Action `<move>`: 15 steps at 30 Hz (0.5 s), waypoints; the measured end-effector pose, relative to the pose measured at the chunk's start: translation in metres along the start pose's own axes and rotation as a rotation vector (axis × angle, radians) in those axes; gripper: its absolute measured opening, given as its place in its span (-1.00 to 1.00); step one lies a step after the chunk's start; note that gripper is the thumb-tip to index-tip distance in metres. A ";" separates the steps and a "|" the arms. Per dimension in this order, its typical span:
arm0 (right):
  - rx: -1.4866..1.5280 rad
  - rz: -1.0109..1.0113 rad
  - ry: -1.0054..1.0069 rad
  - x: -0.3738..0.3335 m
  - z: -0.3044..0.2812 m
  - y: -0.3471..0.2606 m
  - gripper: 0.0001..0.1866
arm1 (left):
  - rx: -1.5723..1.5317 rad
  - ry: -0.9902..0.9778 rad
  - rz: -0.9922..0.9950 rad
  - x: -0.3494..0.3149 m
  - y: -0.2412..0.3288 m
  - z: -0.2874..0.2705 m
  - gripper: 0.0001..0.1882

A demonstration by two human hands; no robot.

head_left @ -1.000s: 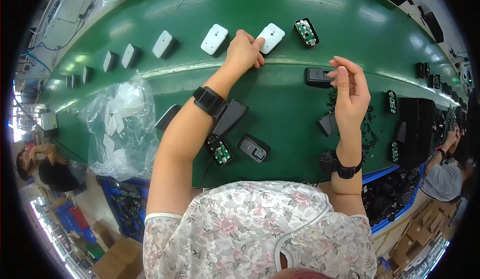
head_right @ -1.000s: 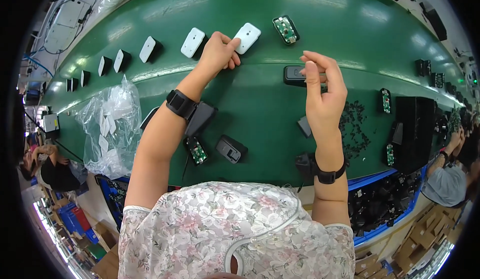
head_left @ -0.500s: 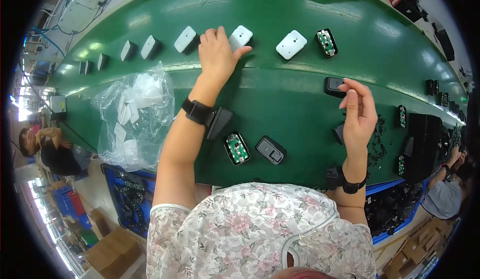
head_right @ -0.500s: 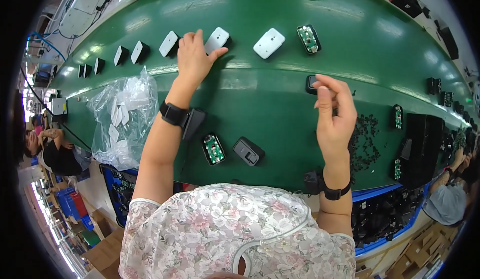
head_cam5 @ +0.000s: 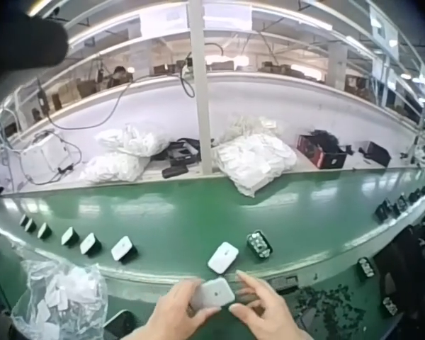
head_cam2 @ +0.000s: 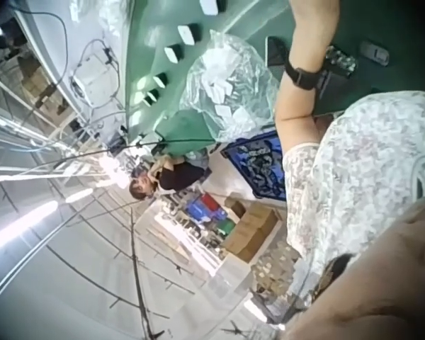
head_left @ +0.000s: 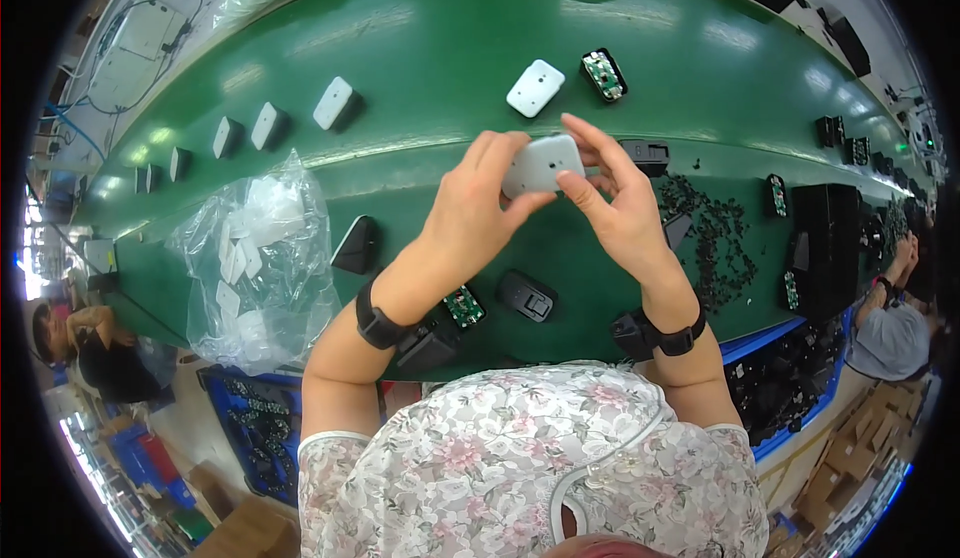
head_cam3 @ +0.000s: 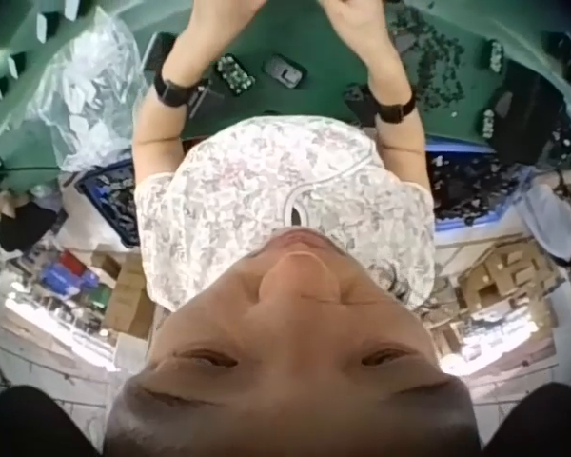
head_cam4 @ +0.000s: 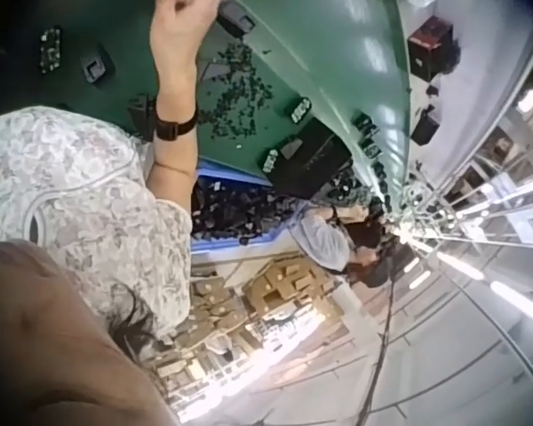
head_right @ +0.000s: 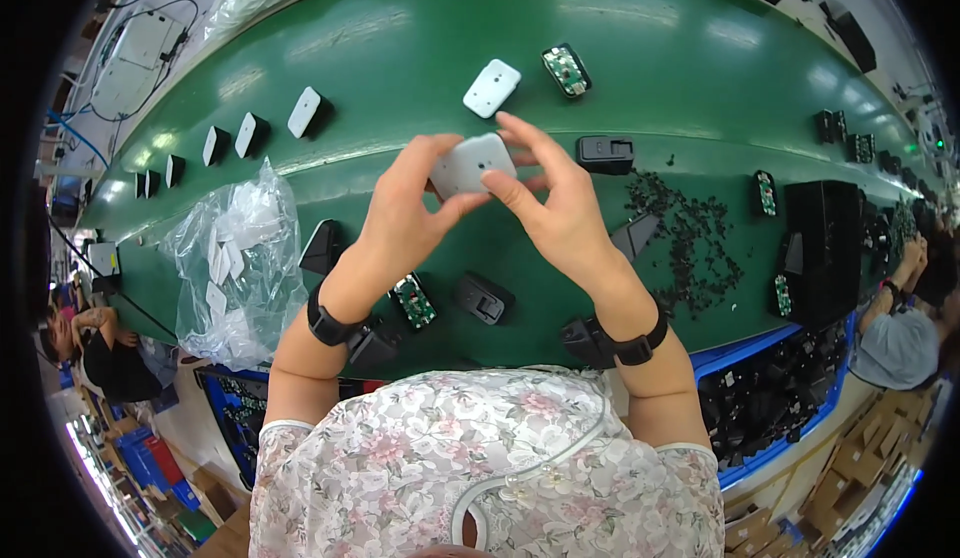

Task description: Assembling electronic key fobs by placing circuit boards into plastic housings on a production line.

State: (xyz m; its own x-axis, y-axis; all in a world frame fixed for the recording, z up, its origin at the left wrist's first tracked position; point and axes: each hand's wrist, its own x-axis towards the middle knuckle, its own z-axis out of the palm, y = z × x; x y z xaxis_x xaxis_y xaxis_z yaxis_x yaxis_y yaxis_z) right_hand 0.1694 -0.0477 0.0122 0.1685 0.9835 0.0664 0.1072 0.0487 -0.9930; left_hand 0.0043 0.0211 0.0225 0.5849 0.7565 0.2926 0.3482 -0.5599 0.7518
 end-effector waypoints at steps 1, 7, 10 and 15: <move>0.015 0.031 -0.021 -0.003 -0.002 -0.001 -0.49 | -0.009 -0.036 0.003 -0.002 0.004 0.001 -0.48; 0.115 -0.074 0.073 -0.029 -0.011 -0.010 -0.54 | -0.449 -0.112 -0.125 -0.009 0.015 0.007 -0.61; 0.139 -0.090 0.068 -0.039 -0.013 -0.009 -0.54 | -0.653 -0.210 -0.333 -0.013 0.025 0.006 -0.69; 0.130 -0.079 0.014 -0.051 -0.026 -0.009 -0.53 | -0.489 -0.253 -0.328 -0.016 0.038 0.006 -0.71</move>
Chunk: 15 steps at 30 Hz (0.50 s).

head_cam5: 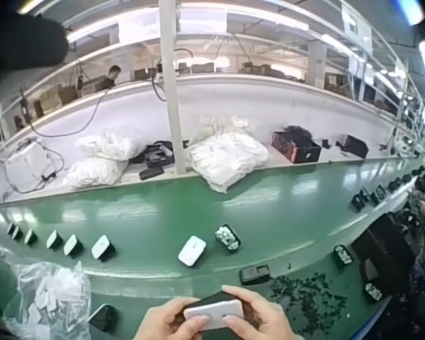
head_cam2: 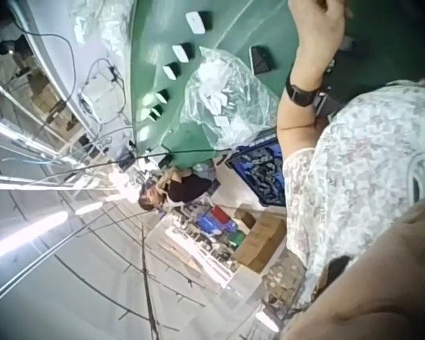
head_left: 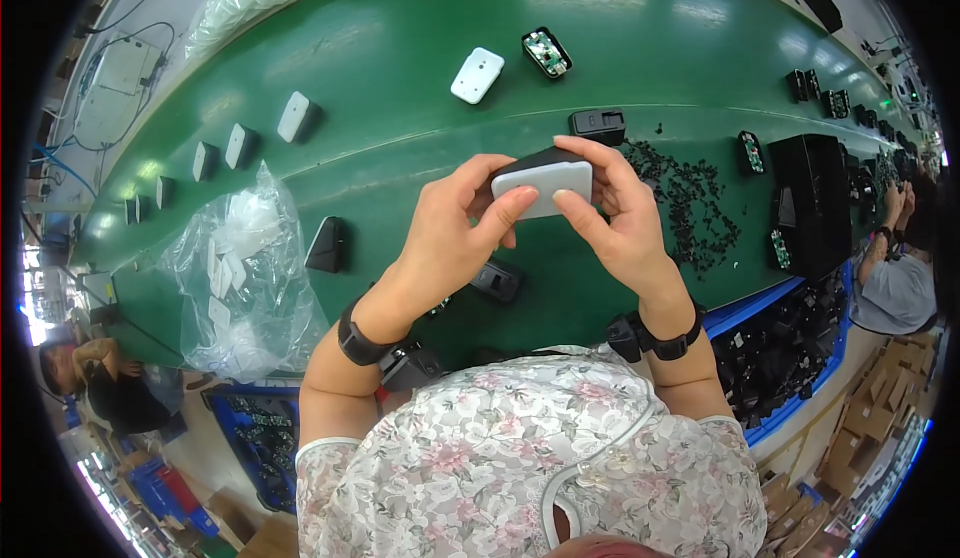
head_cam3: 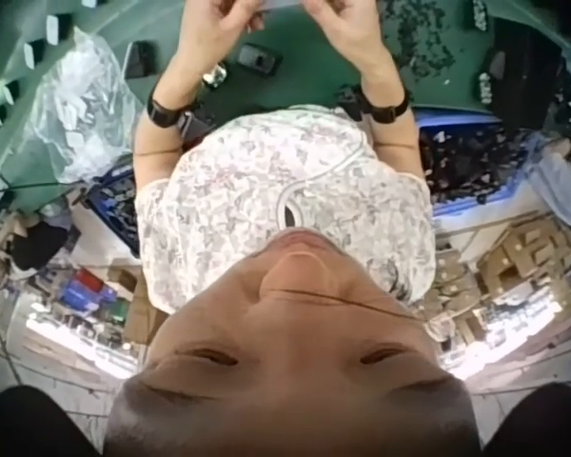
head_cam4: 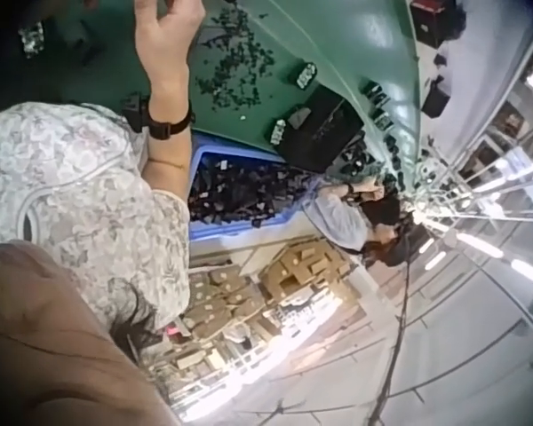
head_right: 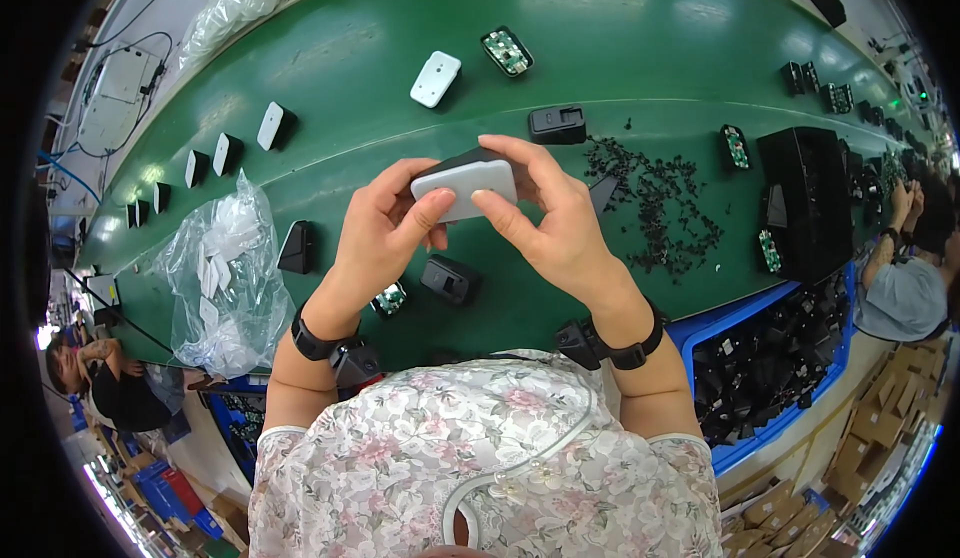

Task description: Assembling electronic key fobs by placing circuit boards into plastic housings on a production line.

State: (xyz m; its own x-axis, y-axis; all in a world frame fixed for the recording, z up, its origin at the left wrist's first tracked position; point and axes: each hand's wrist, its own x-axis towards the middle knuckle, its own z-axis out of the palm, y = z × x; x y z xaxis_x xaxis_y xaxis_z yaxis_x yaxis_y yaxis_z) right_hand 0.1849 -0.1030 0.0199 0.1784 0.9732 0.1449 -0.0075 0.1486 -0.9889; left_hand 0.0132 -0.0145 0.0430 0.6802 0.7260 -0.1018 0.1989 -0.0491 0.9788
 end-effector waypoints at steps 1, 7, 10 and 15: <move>-0.043 0.013 0.001 -0.001 -0.001 0.001 -0.53 | 0.004 -0.003 0.000 0.000 -0.002 0.002 -0.71; -0.181 -0.165 0.023 -0.002 -0.006 0.025 -0.52 | -0.073 -0.044 -0.006 0.009 -0.023 0.005 -0.69; -0.205 -0.277 0.014 0.003 -0.008 0.042 -0.50 | -0.390 -0.152 -0.019 0.024 -0.036 -0.001 -0.66; -0.078 -0.077 -0.030 0.006 -0.002 0.047 -0.52 | -0.318 -0.152 -0.020 0.030 -0.054 -0.006 -0.49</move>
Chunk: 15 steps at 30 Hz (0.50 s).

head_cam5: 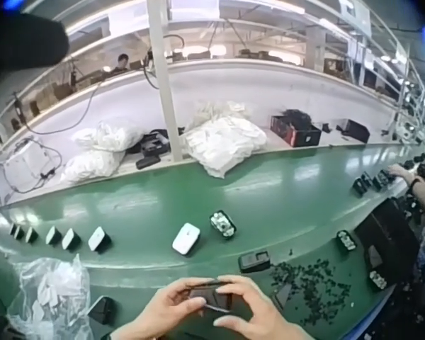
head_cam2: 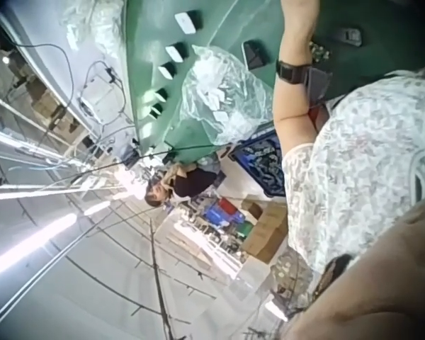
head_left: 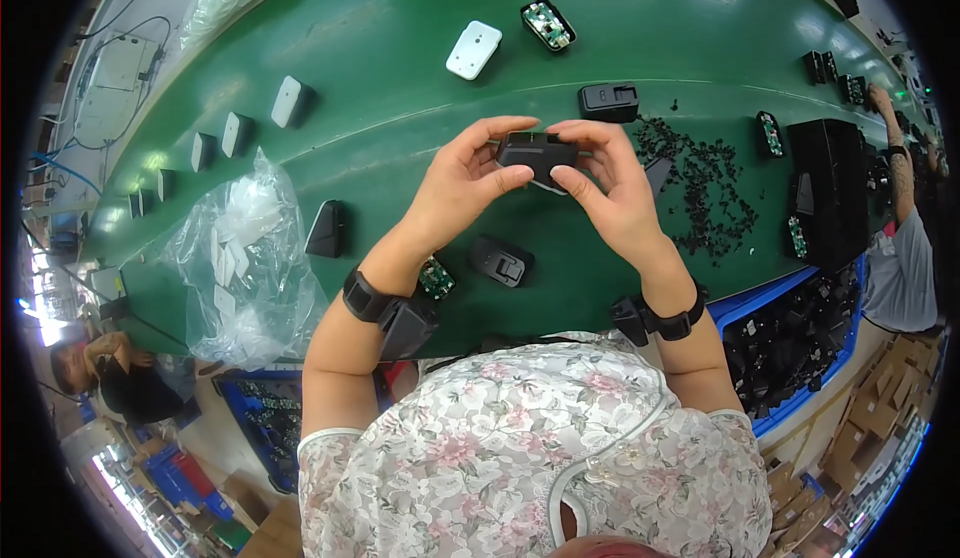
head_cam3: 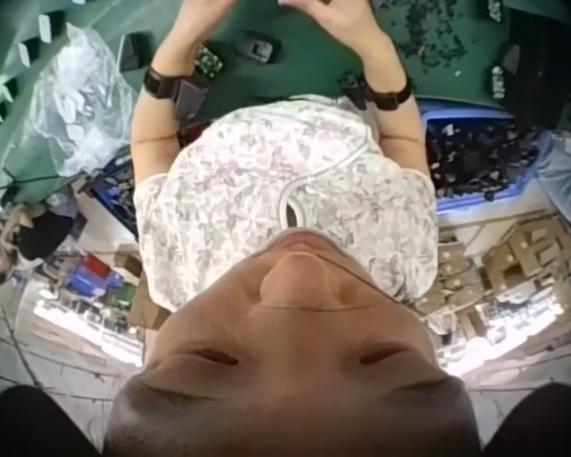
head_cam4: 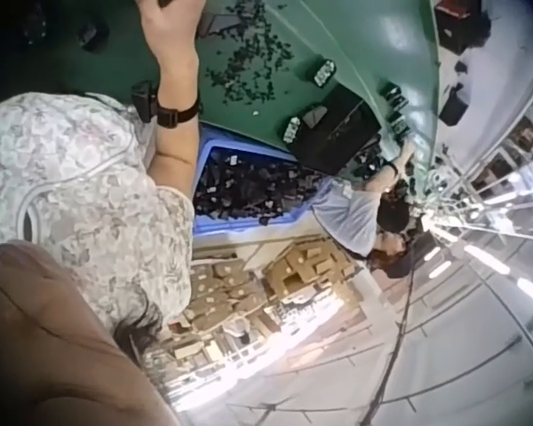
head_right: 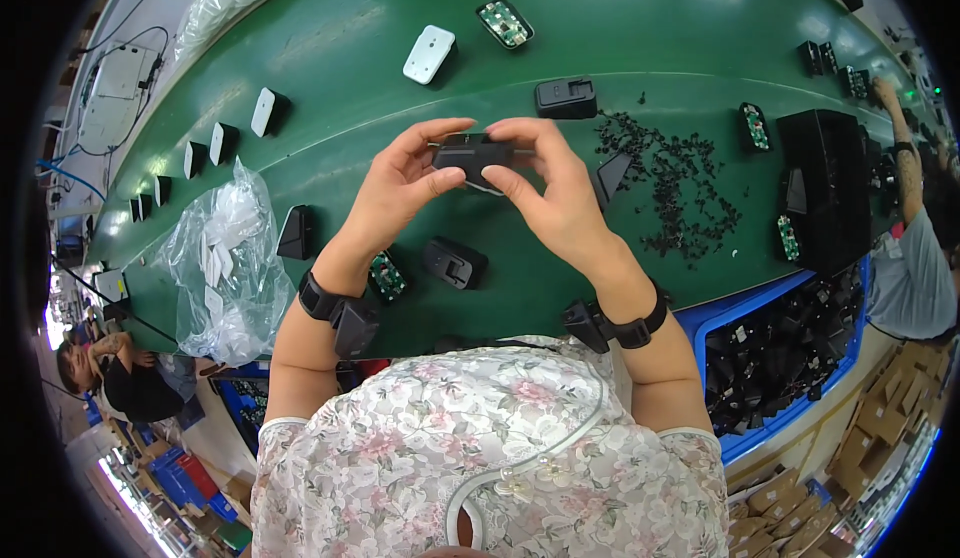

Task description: Assembling electronic key fobs by placing circuit boards into plastic housings on a production line.

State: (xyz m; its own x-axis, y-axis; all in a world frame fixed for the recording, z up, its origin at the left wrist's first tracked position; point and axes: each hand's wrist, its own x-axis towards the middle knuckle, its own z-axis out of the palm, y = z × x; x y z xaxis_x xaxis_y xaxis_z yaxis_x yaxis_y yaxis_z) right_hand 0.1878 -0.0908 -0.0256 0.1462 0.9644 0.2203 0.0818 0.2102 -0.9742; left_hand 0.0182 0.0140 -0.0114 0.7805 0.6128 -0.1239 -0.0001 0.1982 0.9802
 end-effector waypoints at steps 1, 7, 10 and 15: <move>0.159 0.120 0.063 0.000 0.002 0.001 -0.53 | -0.004 0.027 0.041 -0.001 -0.001 0.002 -0.48; 0.354 0.141 0.176 0.000 0.015 0.004 -0.59 | -0.039 0.060 -0.027 -0.004 0.004 -0.002 -0.44; 0.363 0.123 0.231 0.001 0.016 -0.001 -0.63 | -0.074 0.048 -0.045 -0.008 0.006 -0.005 -0.42; 0.456 0.309 0.293 0.003 0.009 -0.002 -0.70 | -0.153 0.045 -0.001 -0.014 0.004 -0.012 -0.40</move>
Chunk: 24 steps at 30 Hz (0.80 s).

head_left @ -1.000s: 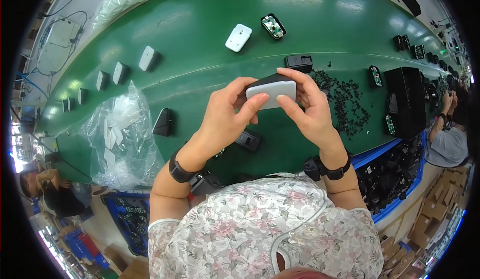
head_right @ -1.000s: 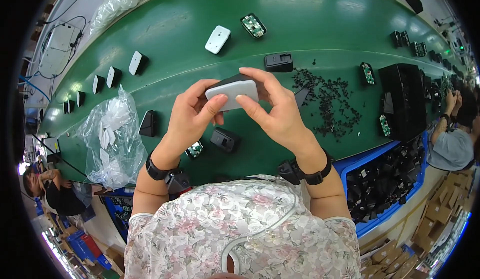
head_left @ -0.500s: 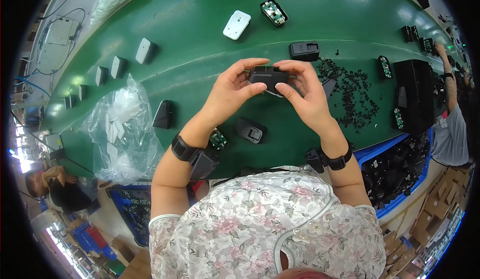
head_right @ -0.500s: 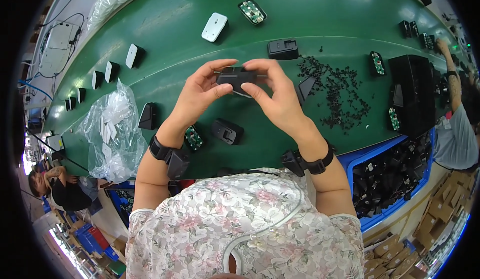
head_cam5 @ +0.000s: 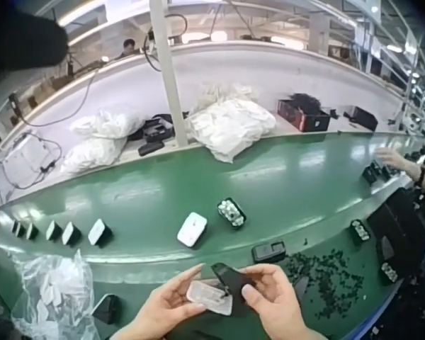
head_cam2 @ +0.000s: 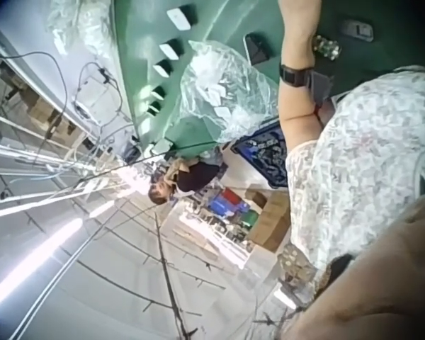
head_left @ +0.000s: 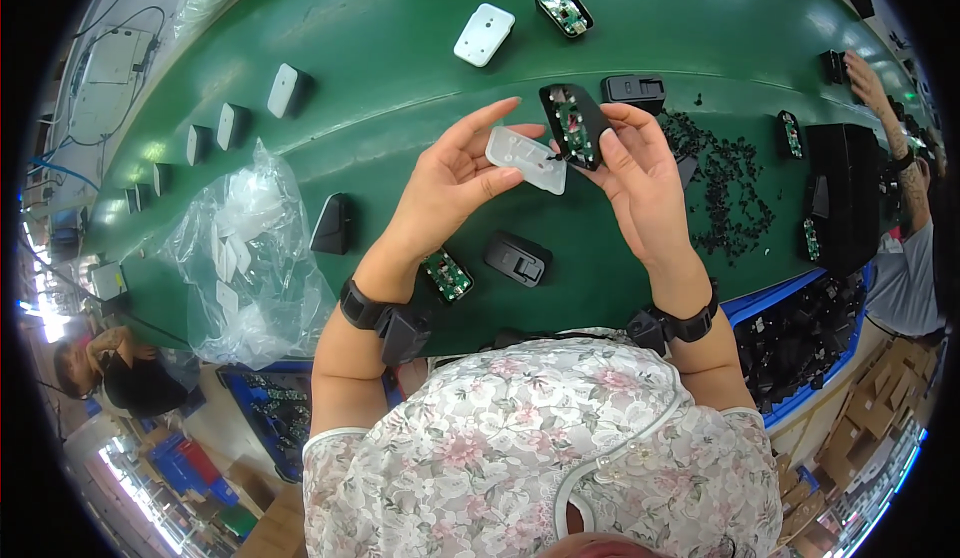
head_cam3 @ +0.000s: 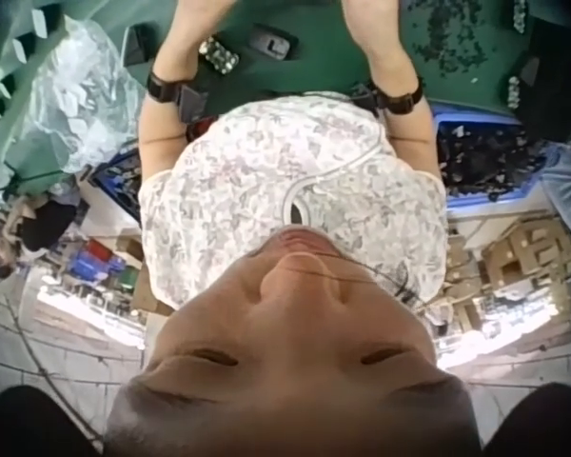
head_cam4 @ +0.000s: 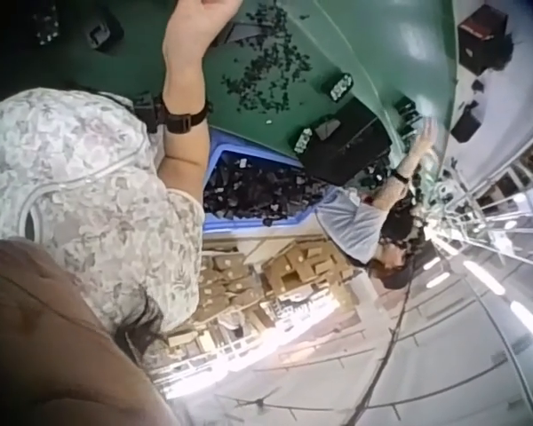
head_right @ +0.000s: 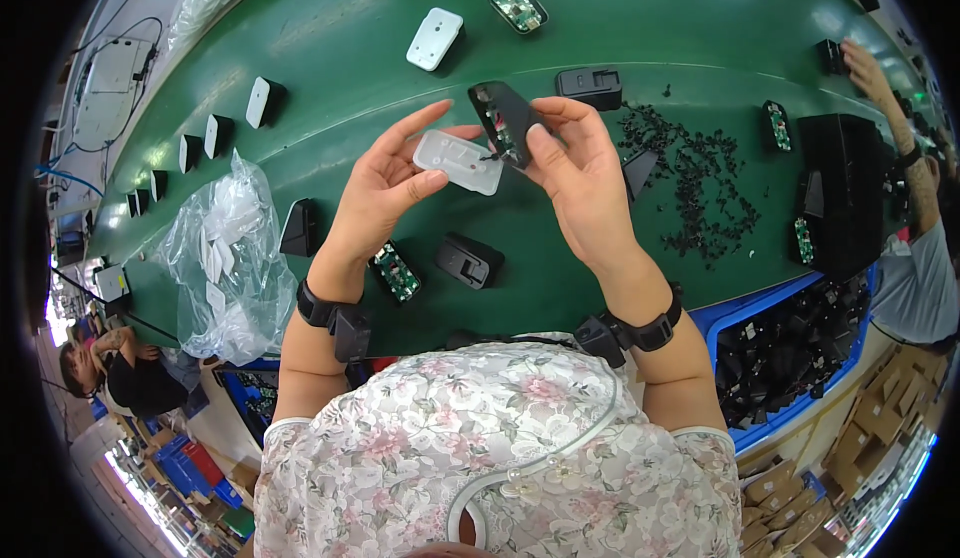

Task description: Assembling electronic key fobs by placing circuit boards into plastic housings on a production line.

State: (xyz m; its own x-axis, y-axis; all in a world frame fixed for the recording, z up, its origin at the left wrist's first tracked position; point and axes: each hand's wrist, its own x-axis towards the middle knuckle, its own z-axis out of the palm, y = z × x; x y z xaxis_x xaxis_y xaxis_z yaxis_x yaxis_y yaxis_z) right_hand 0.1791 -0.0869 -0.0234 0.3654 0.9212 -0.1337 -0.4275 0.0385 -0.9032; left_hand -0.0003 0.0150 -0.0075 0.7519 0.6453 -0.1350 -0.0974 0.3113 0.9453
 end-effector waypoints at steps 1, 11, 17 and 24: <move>0.160 0.042 -0.045 0.003 -0.004 0.003 -0.71 | 0.013 -0.020 -0.003 -0.001 0.002 0.000 -0.41; 0.431 0.174 -0.085 0.002 -0.005 0.002 -0.62 | 0.304 -0.017 -0.094 -0.016 -0.002 -0.029 -0.54; 0.435 0.207 -0.121 0.001 -0.008 -0.006 -0.62 | 1.094 -0.029 0.086 -0.014 -0.006 -0.027 -0.48; 0.434 0.260 -0.142 -0.009 -0.008 -0.006 -0.60 | 0.851 0.028 0.505 -0.001 0.015 0.025 -0.34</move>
State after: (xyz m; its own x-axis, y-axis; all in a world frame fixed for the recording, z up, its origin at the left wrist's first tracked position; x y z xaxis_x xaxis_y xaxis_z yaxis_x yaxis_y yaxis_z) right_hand 0.1851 -0.0981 -0.0199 0.0988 0.9640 -0.2468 -0.8031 -0.0692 -0.5918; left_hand 0.0137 0.0011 0.0147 0.7346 0.5835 0.3463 0.1068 -0.6035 0.7902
